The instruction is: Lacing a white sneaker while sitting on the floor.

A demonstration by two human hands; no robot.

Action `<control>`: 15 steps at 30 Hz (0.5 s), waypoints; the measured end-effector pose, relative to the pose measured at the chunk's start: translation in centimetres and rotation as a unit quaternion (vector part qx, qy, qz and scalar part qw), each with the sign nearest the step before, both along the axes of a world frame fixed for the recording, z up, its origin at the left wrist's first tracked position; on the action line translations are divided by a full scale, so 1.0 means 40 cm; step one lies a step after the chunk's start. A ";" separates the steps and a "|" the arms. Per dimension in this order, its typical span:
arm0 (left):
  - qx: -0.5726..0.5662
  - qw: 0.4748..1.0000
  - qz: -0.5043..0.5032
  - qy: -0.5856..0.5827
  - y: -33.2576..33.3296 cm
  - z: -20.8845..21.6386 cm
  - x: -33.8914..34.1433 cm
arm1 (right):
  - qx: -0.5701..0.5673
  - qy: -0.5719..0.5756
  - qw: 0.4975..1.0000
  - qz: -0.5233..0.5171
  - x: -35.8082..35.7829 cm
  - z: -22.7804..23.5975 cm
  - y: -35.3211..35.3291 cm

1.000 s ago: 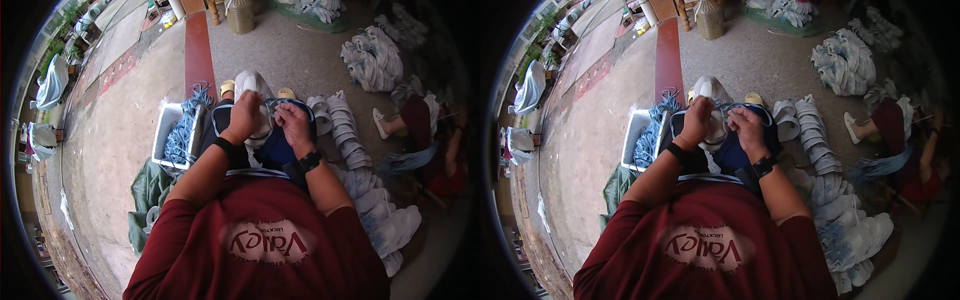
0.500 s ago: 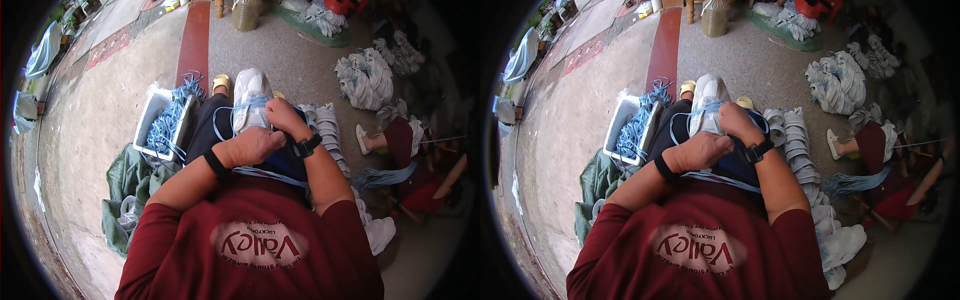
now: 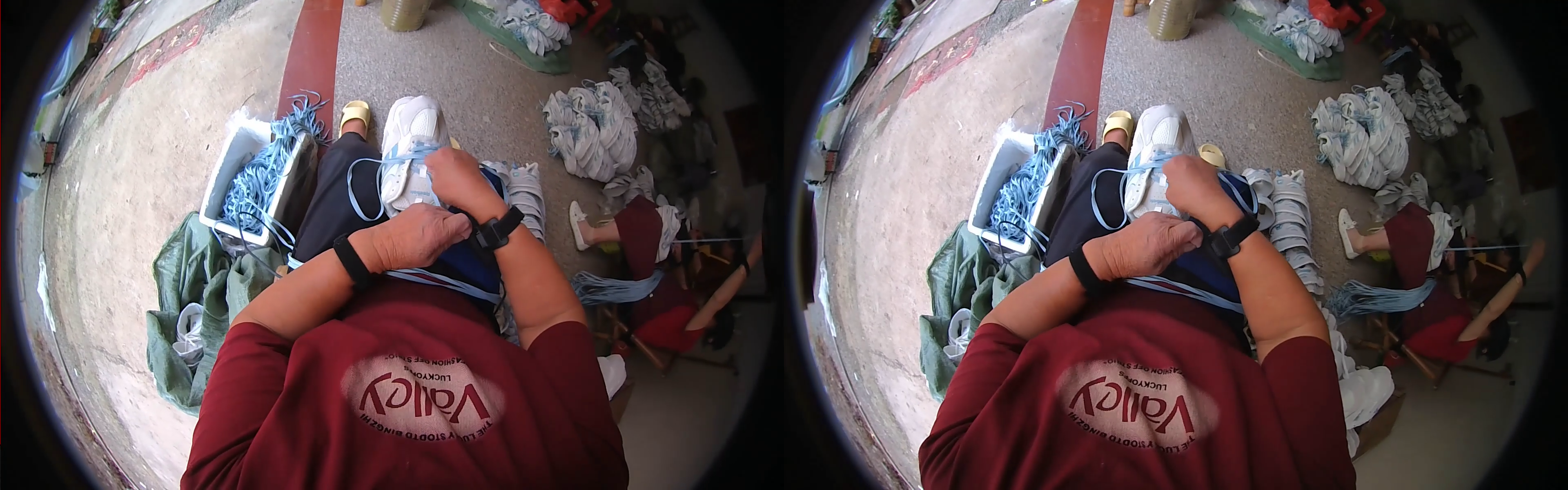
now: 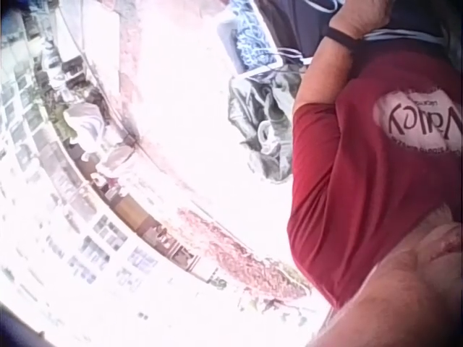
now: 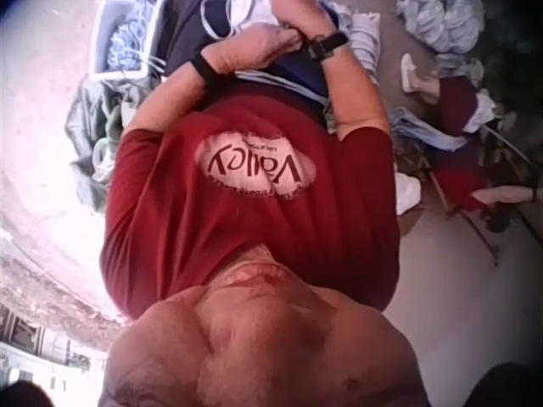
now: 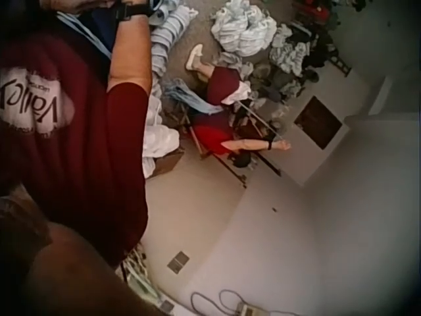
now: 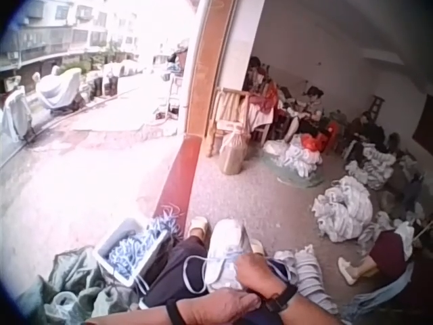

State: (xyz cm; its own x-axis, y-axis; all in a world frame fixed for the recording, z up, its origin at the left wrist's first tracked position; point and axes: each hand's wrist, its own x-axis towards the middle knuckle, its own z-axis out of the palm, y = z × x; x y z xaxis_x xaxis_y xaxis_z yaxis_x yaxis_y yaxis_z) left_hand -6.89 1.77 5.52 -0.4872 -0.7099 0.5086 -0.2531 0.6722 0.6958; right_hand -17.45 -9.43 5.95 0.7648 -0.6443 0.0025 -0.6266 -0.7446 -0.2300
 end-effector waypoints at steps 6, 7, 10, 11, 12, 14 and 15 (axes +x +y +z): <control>0.017 1.000 -0.017 0.018 0.003 -0.022 -0.001 | -0.023 -0.058 0.998 -0.024 -0.006 -0.024 0.029; 0.019 1.000 -0.016 0.018 0.004 -0.023 0.002 | -0.017 -0.076 0.996 -0.032 -0.010 -0.024 0.032; 0.020 1.000 -0.012 -0.013 0.011 -0.021 0.014 | -0.016 -0.143 0.989 -0.038 -0.028 -0.006 0.049; 0.020 1.000 -0.010 -0.019 0.014 -0.022 0.018 | -0.024 -0.192 0.980 -0.037 -0.031 -0.002 0.052; 0.019 0.999 -0.009 -0.026 0.015 -0.020 0.021 | -0.024 -0.194 0.980 -0.038 -0.035 -0.007 0.050; 0.022 0.999 -0.007 -0.030 0.015 -0.012 0.025 | 0.002 -0.217 0.975 -0.055 -0.043 -0.034 0.046; 0.025 0.999 -0.004 -0.031 0.017 -0.011 0.026 | 0.003 -0.221 0.974 -0.057 -0.041 -0.060 0.039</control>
State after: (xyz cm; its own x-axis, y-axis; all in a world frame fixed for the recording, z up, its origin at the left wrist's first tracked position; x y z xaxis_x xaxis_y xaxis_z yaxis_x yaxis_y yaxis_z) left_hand -5.87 2.46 5.09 -0.5231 -0.7294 0.4410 -0.2919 0.6394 0.7113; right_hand -19.09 -7.87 3.54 0.6137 -0.7259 0.3105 -0.5439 -0.6738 -0.5002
